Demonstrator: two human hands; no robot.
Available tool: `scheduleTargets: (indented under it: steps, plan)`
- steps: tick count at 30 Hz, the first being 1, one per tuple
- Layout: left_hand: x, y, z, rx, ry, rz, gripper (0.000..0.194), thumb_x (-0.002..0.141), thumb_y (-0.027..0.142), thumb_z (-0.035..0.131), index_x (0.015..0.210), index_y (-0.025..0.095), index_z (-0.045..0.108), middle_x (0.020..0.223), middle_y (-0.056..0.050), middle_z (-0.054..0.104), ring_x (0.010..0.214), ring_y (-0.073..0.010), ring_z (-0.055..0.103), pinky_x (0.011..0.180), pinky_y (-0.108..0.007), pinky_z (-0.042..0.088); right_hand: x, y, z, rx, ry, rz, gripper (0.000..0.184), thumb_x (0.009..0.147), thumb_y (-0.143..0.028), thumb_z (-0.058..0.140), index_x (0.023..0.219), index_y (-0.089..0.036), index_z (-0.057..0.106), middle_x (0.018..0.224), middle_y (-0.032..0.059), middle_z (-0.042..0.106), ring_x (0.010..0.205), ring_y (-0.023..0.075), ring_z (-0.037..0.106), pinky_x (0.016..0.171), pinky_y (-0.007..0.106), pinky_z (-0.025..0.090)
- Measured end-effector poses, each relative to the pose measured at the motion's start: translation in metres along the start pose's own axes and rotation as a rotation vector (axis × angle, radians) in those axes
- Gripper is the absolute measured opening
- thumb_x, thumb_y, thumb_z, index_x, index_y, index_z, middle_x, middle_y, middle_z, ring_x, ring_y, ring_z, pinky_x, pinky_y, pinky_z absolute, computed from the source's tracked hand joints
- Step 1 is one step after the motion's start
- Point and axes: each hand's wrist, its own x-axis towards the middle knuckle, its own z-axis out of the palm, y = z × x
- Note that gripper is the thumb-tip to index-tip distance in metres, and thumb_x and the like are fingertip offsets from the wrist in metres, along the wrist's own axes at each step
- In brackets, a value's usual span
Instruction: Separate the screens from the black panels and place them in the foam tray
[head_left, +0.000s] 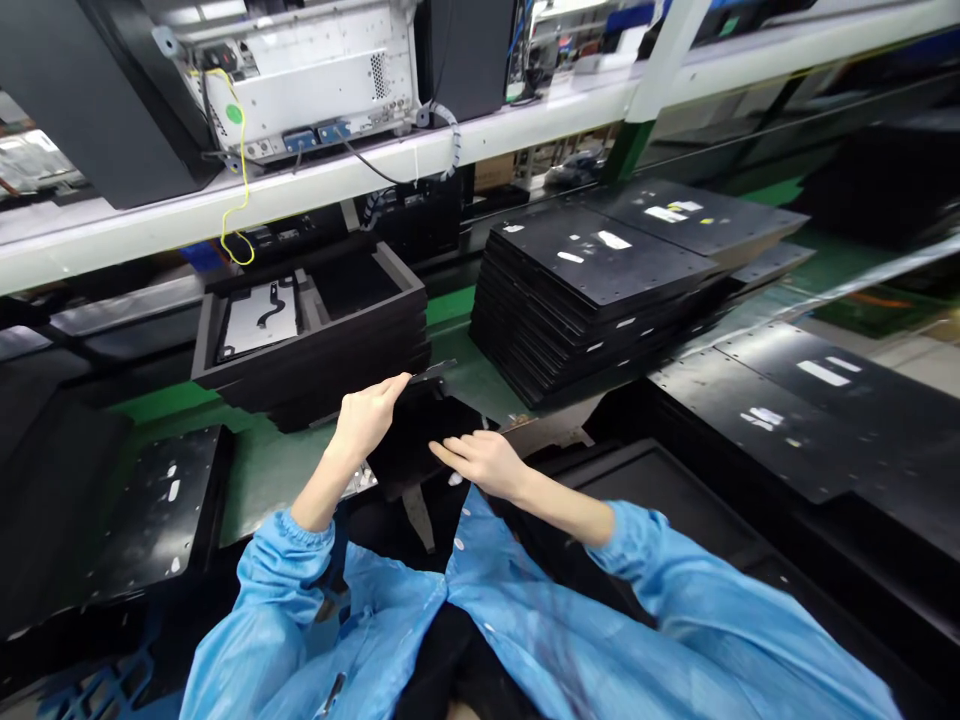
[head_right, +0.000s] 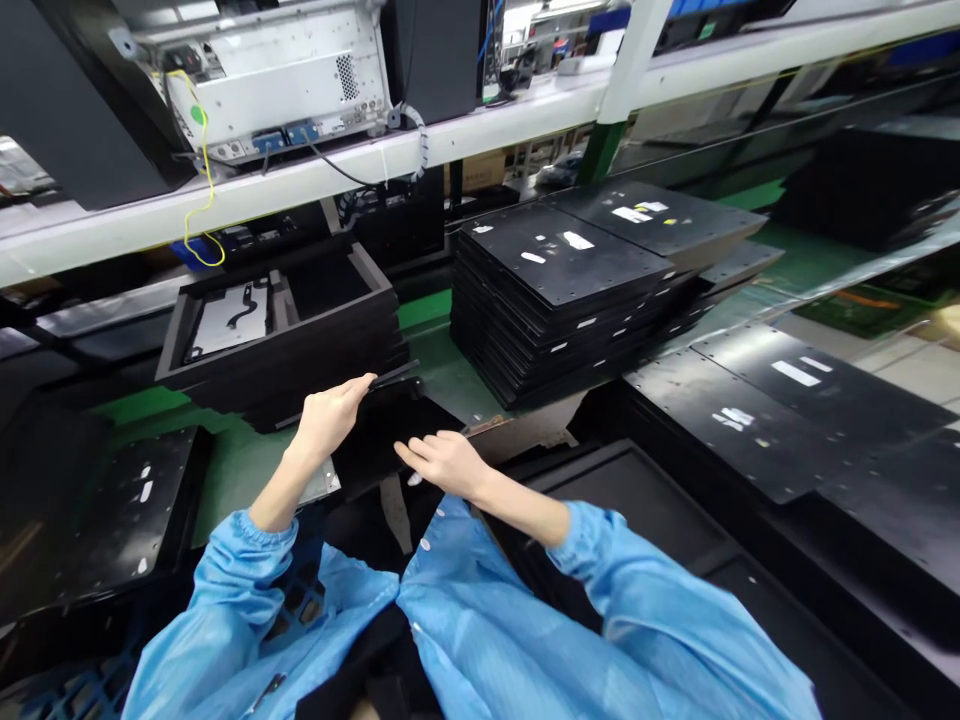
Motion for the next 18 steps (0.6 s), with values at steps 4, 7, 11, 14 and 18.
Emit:
scheduleTargets:
  steps: [4,7,11,14,18]
  plan:
    - [-0.008,0.006,0.027,0.001,-0.033,0.063,0.066,0.104,0.002,0.045,0.161,0.029,0.061,0.159,-0.006,0.068,0.140,-0.0245,0.071,0.107,-0.039,0.066,-0.077,-0.011,-0.017,0.197,0.085,0.129,0.044,0.117,-0.034,0.042,0.137,-0.030,0.081,0.116,0.0089,0.084,0.085,0.0152,0.076,0.069,0.029,0.053]
    - [-0.021,0.017,0.051,0.021,-0.073,0.099,0.070,0.099,-0.002,0.049,0.162,0.026,0.061,0.163,-0.008,0.063,0.147,-0.0299,0.065,0.118,-0.046,0.062,-0.120,-0.025,-0.018,0.323,0.201,0.310,0.039,0.112,-0.042,0.050,0.128,-0.034,0.085,0.110,0.0080,0.086,0.084,0.0183,0.080,0.069,0.032,0.062]
    - [-0.044,0.030,0.073,0.037,-0.048,0.118,0.075,0.099,-0.002,0.050,0.167,0.029,0.056,0.168,-0.005,0.055,0.153,-0.0329,0.058,0.125,-0.050,0.056,-0.145,-0.050,-0.012,0.417,0.526,0.569,0.027,0.104,-0.032,0.067,0.121,-0.041,0.086,0.102,0.0032,0.086,0.080,0.0215,0.082,0.068,0.037,0.068]
    - [-0.063,0.036,0.088,0.030,-0.008,0.136,0.074,0.102,0.001,0.048,0.170,0.031,0.051,0.169,-0.004,0.053,0.156,-0.0330,0.054,0.129,-0.052,0.053,-0.146,-0.061,-0.008,0.397,0.789,0.751,0.021,0.098,-0.030,0.080,0.115,-0.037,0.088,0.093,0.0022,0.082,0.071,0.0207,0.078,0.065,0.035,0.068]
    - [-0.082,0.041,0.112,0.006,0.019,0.117,0.079,0.102,0.003,0.047,0.173,0.038,0.042,0.167,-0.003,0.053,0.157,-0.0318,0.049,0.131,-0.054,0.051,-0.143,-0.057,-0.005,0.317,0.982,1.012,0.014,0.091,-0.038,0.090,0.087,-0.024,0.087,0.079,0.0019,0.072,0.057,0.0153,0.062,0.050,0.030,0.052]
